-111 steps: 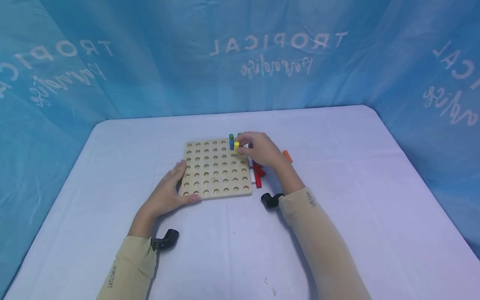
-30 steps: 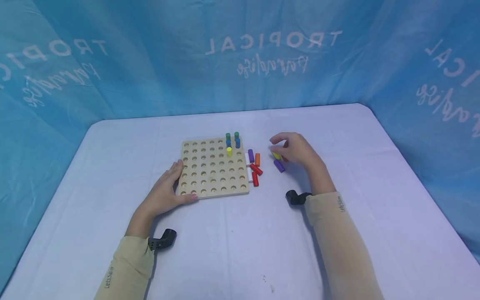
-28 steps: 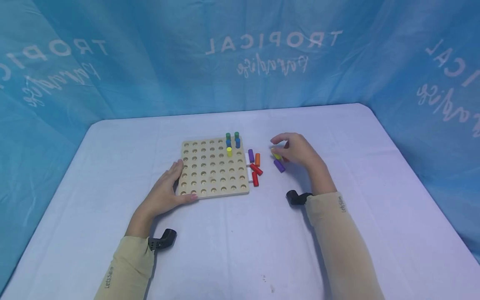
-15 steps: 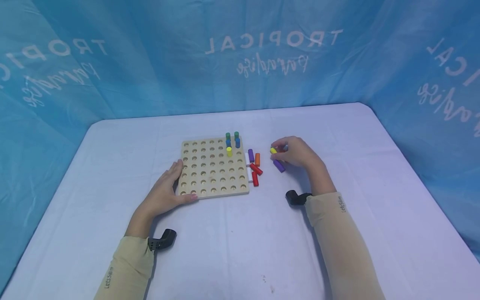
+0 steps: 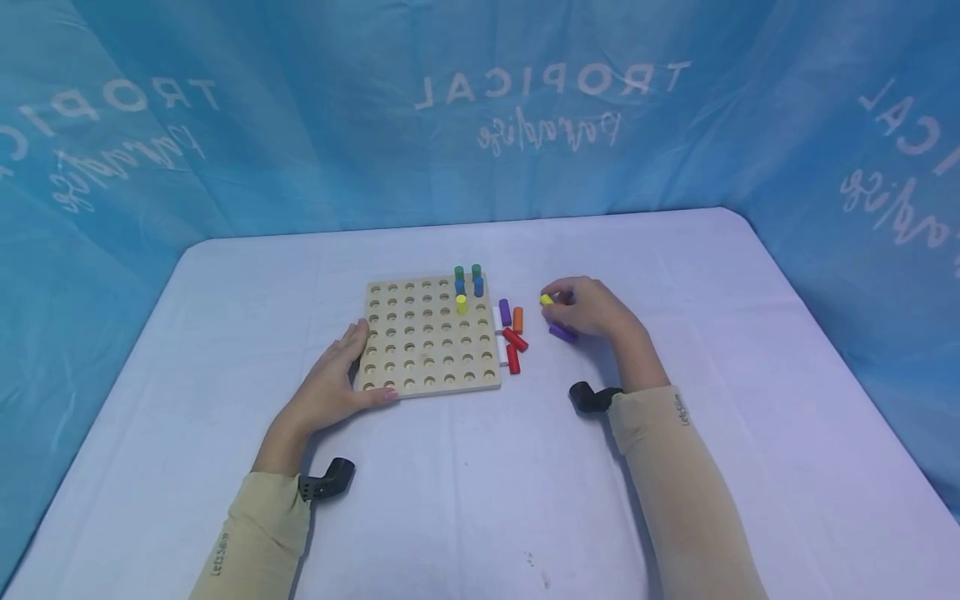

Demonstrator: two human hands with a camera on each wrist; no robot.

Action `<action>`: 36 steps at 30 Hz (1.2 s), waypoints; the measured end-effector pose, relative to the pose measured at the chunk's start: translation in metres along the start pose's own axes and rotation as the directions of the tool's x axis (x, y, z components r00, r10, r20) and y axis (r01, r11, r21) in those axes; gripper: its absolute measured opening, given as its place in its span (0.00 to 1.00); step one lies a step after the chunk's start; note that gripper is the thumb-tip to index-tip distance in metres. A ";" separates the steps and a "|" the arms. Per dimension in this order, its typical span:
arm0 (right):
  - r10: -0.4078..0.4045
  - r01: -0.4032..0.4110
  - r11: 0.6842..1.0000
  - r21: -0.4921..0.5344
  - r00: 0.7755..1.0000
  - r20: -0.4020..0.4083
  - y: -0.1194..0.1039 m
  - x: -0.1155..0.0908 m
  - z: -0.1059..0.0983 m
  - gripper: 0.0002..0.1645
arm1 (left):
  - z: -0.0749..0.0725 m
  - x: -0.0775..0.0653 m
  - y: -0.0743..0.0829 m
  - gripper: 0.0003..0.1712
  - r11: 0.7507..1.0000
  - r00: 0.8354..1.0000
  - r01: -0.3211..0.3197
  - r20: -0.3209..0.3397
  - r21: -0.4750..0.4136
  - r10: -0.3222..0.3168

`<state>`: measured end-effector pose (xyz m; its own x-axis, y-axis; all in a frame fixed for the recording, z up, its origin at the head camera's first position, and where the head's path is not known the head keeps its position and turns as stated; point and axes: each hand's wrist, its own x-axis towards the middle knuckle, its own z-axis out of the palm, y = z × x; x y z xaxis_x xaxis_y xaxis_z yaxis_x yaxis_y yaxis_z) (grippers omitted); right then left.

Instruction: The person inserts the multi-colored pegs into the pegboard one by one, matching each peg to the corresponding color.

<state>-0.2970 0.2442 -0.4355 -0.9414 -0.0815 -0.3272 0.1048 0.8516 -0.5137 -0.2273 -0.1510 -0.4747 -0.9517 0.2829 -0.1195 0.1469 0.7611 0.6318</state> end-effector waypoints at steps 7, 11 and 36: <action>-0.060 0.061 0.998 0.016 0.996 -0.069 -0.001 0.000 0.000 0.27 | 0.000 0.000 0.001 0.75 1.000 1.000 0.011 0.000 -0.004 -0.011; -0.077 0.084 0.995 0.049 0.989 -0.126 -0.006 -0.003 -0.001 0.26 | 0.000 0.000 0.001 0.75 1.000 1.000 0.018 0.000 -0.004 -0.018; -0.199 0.232 0.962 0.146 0.957 -0.211 -0.055 -0.001 0.011 0.20 | 0.001 0.001 0.001 0.76 1.000 1.000 0.022 0.004 -0.013 -0.022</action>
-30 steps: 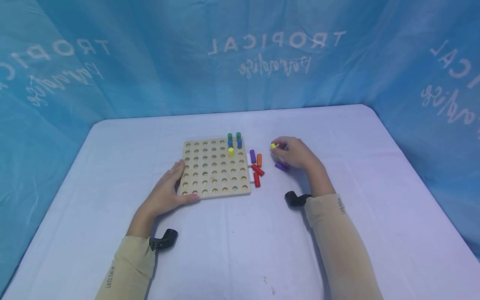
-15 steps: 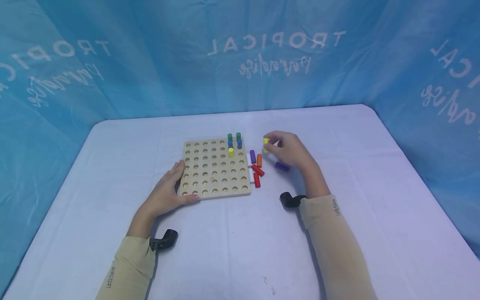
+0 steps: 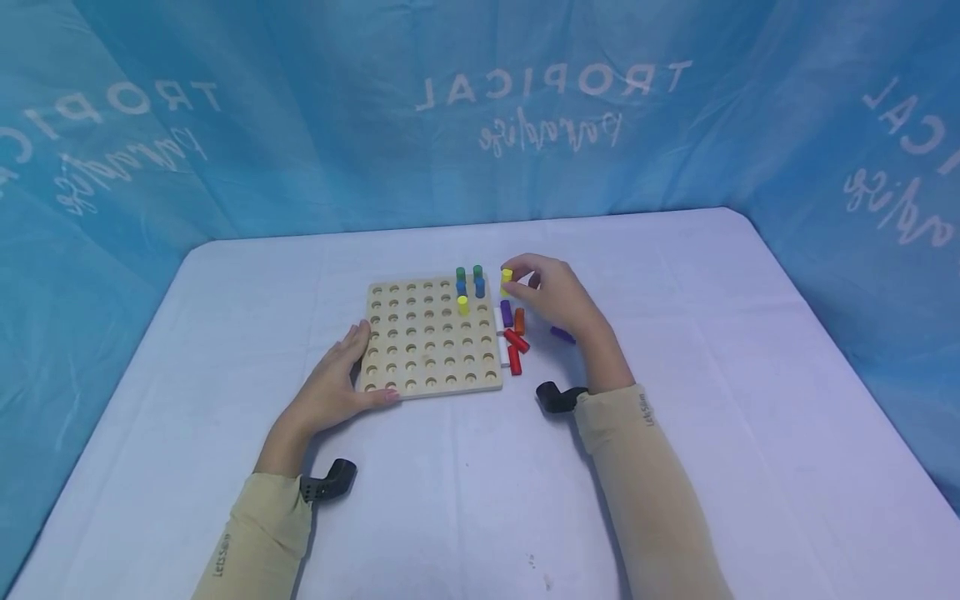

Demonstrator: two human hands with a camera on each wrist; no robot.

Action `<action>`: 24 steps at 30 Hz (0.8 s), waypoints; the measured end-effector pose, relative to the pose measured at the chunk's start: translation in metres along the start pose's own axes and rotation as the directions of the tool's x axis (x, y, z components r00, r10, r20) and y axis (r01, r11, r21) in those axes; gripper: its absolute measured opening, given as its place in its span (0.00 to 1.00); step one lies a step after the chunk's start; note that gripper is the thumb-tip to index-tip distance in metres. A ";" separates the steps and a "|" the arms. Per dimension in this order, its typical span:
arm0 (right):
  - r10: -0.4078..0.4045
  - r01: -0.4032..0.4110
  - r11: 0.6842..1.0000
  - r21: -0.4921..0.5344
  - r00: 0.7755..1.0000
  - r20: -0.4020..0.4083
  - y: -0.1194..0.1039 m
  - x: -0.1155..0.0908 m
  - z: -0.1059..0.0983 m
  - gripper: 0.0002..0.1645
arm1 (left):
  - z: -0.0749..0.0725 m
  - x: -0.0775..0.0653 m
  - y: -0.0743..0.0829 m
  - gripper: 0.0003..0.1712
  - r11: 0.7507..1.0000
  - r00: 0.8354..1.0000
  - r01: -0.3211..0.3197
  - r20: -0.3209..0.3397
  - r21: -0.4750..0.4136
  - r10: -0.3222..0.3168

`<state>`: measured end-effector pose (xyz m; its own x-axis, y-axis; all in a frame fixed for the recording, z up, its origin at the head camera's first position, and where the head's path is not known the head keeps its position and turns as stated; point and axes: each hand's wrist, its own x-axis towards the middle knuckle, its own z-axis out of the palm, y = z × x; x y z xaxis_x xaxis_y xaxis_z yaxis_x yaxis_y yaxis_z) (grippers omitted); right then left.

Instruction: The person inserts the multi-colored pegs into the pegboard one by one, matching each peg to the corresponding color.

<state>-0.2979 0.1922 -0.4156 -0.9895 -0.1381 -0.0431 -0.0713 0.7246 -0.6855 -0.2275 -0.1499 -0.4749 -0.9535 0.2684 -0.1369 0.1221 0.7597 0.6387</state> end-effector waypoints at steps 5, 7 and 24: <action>-0.003 0.003 1.000 0.024 1.000 0.018 -0.007 0.002 0.007 0.19 | 0.000 0.000 -0.001 0.76 1.000 1.000 -0.004 -0.003 0.002 0.004; 0.009 -0.010 1.000 0.027 1.000 0.029 -0.010 0.003 0.010 0.18 | 0.000 0.000 -0.001 0.76 1.000 1.000 -0.005 -0.002 0.002 0.005; 0.033 -0.030 0.999 -0.044 0.996 0.087 -0.014 0.008 0.023 0.19 | -0.001 0.000 -0.001 0.77 1.000 1.000 0.001 0.005 0.005 -0.001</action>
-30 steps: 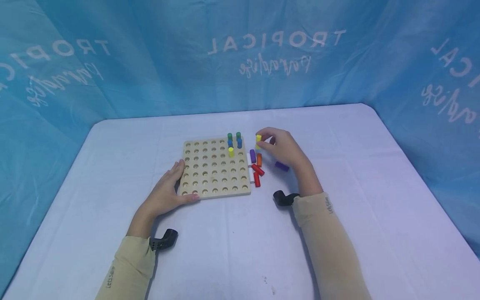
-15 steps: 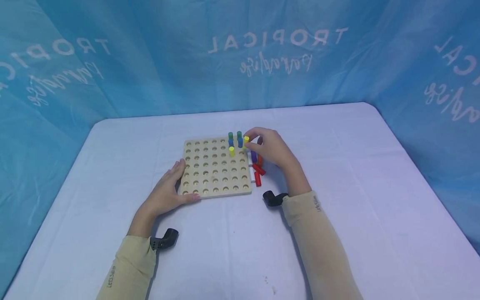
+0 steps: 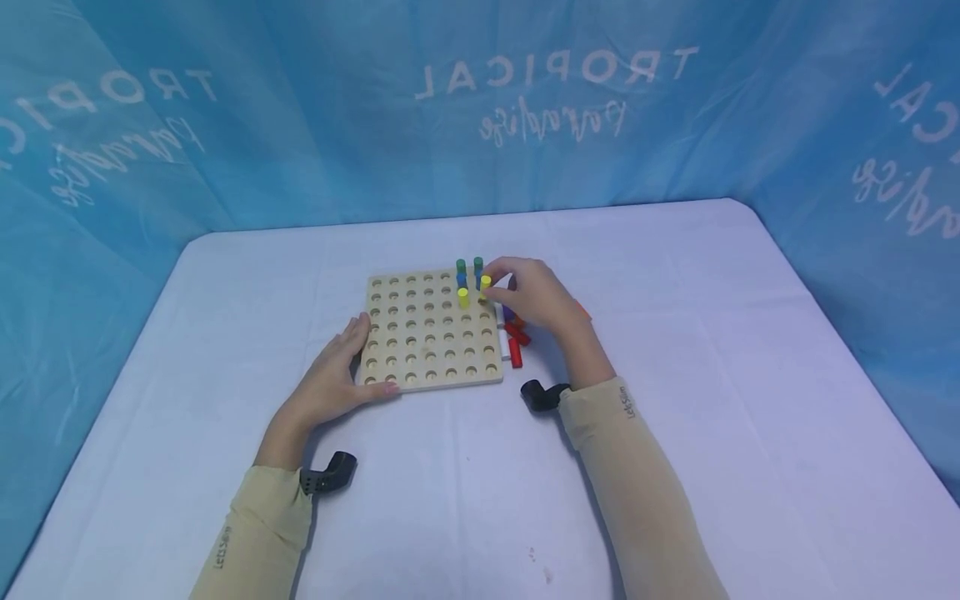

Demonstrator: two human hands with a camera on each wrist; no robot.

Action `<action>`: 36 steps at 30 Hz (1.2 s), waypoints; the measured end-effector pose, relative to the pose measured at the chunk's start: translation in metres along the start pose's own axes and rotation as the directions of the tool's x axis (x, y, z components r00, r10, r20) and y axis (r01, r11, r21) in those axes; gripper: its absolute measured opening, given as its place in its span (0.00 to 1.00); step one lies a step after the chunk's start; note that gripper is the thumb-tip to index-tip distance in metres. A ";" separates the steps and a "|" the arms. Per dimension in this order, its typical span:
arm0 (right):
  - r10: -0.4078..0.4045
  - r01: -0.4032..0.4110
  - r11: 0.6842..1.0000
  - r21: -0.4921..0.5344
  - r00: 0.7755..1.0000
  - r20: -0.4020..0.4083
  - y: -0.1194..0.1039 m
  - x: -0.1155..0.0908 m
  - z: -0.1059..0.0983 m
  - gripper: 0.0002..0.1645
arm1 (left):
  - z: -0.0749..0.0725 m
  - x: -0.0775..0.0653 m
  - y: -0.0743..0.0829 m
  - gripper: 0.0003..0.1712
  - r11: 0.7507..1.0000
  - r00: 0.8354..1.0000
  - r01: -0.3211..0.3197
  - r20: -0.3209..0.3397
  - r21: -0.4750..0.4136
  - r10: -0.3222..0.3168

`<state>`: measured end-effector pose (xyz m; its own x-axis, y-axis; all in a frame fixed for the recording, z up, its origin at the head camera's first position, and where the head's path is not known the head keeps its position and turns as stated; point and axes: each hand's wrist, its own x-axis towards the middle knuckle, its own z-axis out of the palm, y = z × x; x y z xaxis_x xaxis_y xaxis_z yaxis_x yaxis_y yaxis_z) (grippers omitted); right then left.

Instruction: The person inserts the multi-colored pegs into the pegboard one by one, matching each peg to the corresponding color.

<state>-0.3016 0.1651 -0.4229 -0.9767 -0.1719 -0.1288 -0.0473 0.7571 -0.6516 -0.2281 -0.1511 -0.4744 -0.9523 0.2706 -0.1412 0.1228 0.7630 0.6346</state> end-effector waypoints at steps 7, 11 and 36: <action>0.001 -0.001 1.000 -0.015 1.000 0.024 -0.002 0.001 0.002 0.20 | 0.001 0.000 0.000 0.76 1.000 1.000 -0.011 -0.003 0.003 0.011; 0.002 -0.001 1.000 -0.024 1.000 0.031 -0.003 0.002 0.001 0.21 | 0.001 0.001 -0.001 0.76 1.000 1.000 -0.009 -0.003 0.002 0.009; 0.018 -0.016 1.000 -0.021 0.997 0.079 0.002 0.000 -0.001 0.20 | 0.000 0.000 0.000 0.76 1.000 1.000 0.003 0.002 -0.007 -0.003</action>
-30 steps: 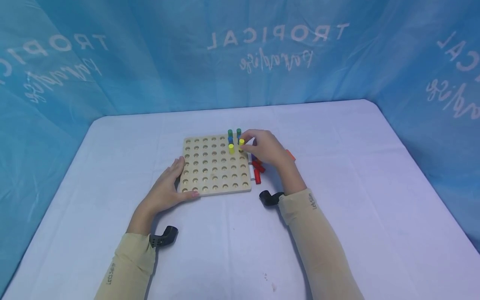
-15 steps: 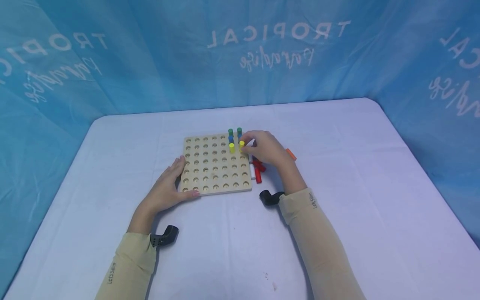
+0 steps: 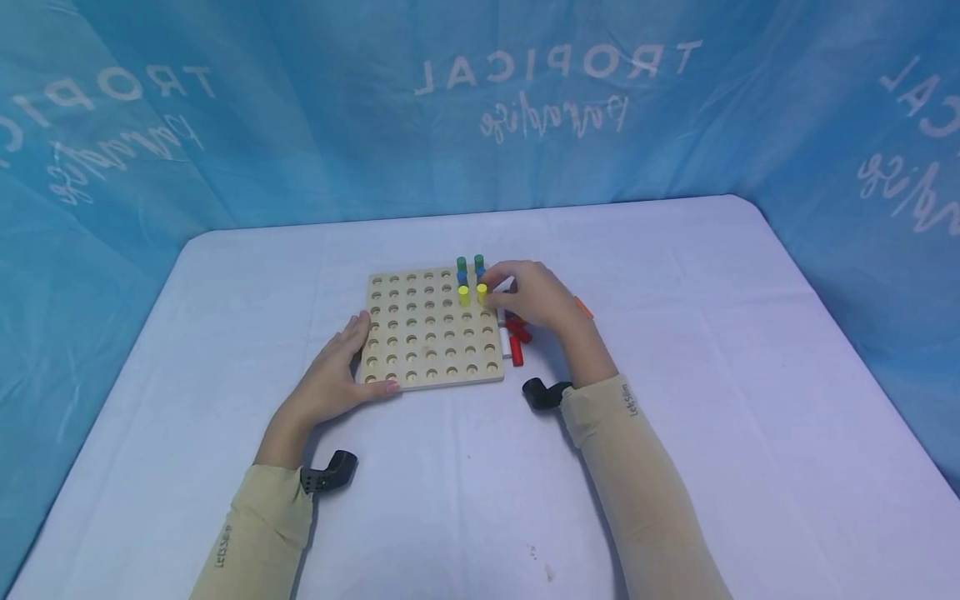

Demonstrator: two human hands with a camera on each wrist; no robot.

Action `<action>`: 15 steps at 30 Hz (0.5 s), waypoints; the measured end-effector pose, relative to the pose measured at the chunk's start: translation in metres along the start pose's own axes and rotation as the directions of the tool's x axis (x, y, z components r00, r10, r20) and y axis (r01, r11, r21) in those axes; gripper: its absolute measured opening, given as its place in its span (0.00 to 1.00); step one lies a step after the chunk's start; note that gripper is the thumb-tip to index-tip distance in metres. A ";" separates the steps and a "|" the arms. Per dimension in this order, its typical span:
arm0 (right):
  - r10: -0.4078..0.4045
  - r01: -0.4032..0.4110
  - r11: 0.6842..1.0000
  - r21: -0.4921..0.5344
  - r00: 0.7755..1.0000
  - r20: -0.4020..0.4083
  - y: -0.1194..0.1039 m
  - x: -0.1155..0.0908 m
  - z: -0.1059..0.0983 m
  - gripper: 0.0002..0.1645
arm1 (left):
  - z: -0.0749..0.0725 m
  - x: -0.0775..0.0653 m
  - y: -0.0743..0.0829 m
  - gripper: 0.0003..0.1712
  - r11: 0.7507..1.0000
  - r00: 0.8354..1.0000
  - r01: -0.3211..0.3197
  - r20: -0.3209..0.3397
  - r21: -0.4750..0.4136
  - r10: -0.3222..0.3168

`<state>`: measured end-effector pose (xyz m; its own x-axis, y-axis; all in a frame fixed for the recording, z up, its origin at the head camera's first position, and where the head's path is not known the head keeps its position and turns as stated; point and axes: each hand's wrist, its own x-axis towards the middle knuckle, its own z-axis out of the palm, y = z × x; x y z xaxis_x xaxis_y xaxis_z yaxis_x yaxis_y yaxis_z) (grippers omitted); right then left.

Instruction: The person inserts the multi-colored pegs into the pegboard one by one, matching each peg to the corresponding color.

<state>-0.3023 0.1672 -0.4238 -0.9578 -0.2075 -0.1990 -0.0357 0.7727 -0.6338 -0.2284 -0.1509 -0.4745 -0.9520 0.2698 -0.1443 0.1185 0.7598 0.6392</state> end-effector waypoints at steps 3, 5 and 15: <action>0.020 -0.019 1.000 0.014 1.000 -0.015 0.003 -0.001 -0.006 0.20 | 0.000 0.000 0.001 0.76 1.000 1.000 -0.005 -0.001 0.004 0.005; 0.033 -0.033 0.999 0.021 0.999 -0.028 0.006 -0.002 -0.010 0.19 | 0.000 0.000 0.001 0.76 1.000 1.000 -0.005 -0.002 0.004 0.005; 0.132 -0.132 0.991 -0.011 0.991 0.030 0.023 -0.002 -0.019 0.20 | 0.001 0.000 0.001 0.76 1.000 1.000 -0.001 -0.007 0.004 0.001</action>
<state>-0.3069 0.1970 -0.4236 -0.9451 -0.1214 -0.3033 0.0879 0.7996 -0.5940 -0.2280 -0.1500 -0.4744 -0.9538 0.2665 -0.1384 0.1206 0.7620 0.6363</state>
